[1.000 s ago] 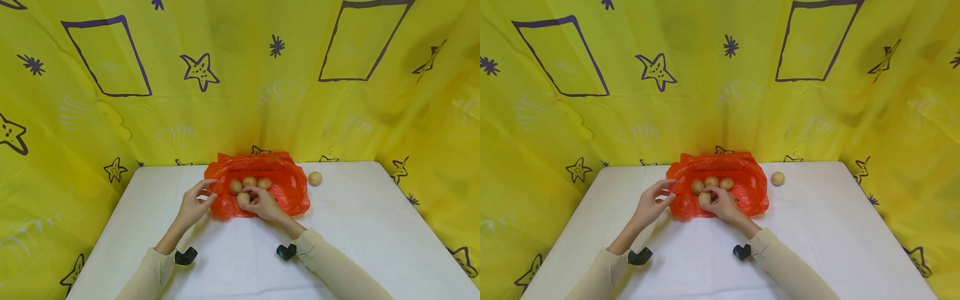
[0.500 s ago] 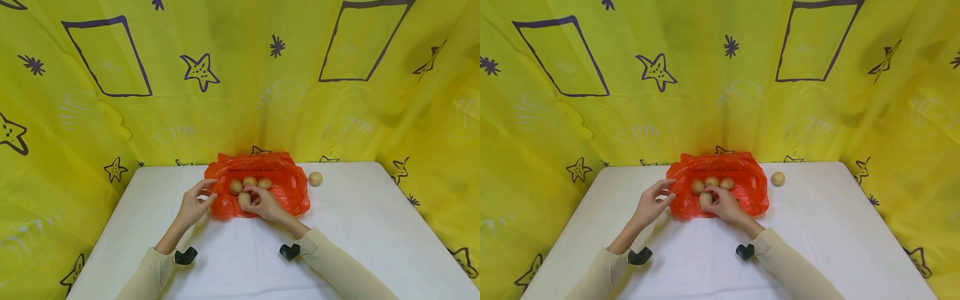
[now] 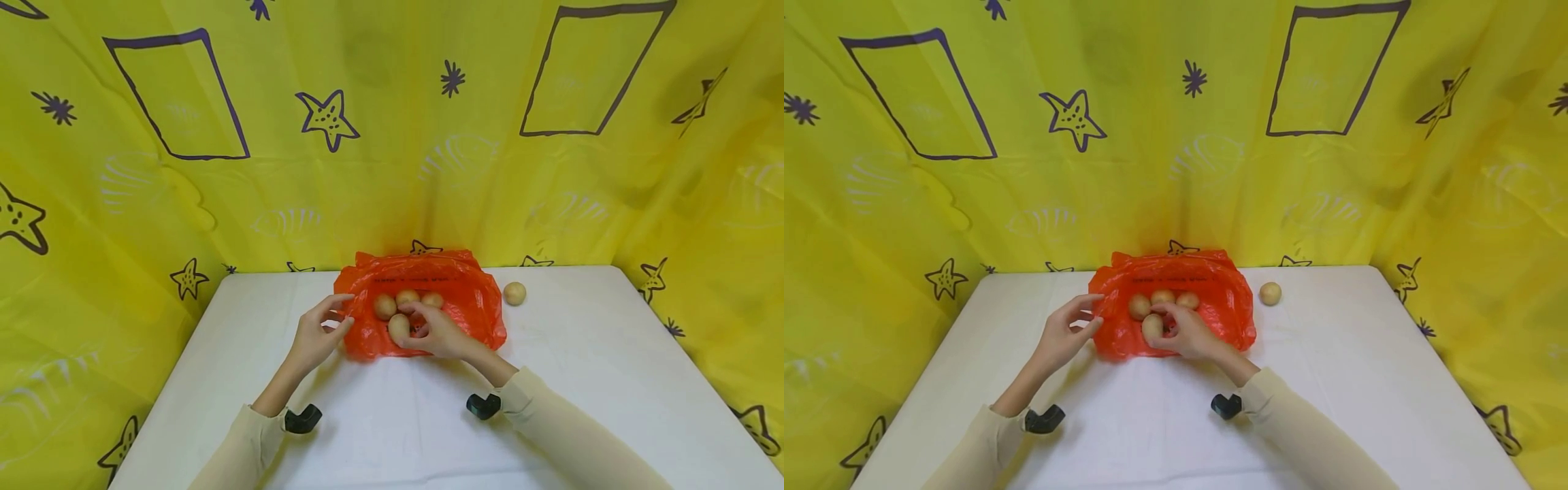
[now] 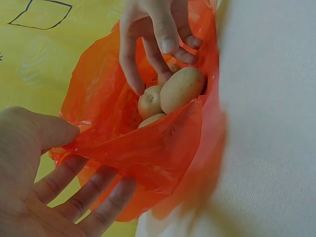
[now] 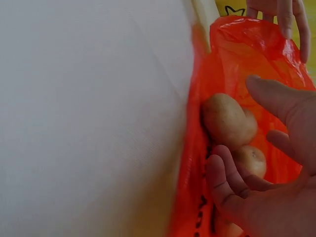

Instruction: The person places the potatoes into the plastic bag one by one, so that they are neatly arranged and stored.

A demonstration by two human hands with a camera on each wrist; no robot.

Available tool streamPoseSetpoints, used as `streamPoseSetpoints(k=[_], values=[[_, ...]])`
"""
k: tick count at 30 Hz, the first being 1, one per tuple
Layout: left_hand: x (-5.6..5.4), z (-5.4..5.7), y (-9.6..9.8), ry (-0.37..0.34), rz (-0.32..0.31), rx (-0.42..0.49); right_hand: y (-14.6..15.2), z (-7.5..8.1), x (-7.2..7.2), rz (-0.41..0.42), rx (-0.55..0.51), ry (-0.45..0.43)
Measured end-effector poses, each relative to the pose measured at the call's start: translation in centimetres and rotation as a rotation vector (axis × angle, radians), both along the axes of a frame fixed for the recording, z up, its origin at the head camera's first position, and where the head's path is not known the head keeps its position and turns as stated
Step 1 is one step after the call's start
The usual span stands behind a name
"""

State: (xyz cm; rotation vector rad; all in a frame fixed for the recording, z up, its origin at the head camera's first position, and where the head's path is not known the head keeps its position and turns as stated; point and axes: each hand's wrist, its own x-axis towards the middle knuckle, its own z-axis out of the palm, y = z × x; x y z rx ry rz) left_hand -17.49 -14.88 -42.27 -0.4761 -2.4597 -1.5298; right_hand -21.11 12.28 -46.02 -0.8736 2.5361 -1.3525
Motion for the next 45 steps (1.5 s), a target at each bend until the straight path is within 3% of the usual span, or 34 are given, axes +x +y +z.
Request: streamPoseSetpoints(k=[3,6,15,28,35,39,45], values=[[0.7,1.2,0.2,0.002,-0.007,-0.002,0.5,0.6,0.0,0.051,-0.010,0.008],[1.0,1.5,0.2,0.004,-0.008,0.000,0.9,1.5,0.1,0.091,-0.031,-0.004],[0.8,1.1,0.1,0.011,-0.014,0.019,1.8,3.5,0.5,0.165,-0.036,-0.008],[0.8,1.2,0.3,-0.005,0.003,0.019,2.8,6.0,1.8,0.106,-0.043,0.152],[-1.4,-2.3,-1.0,-0.006,-0.019,0.004,2.9,7.5,2.0,0.049,-0.056,0.383],[-1.4,-2.3,-1.0,0.006,-0.018,-0.002,3.2,8.4,1.9,0.048,-0.114,0.481],[-1.4,-2.4,-1.0,0.007,-0.020,0.003,4.1,9.0,2.0,0.016,-0.127,0.502]])
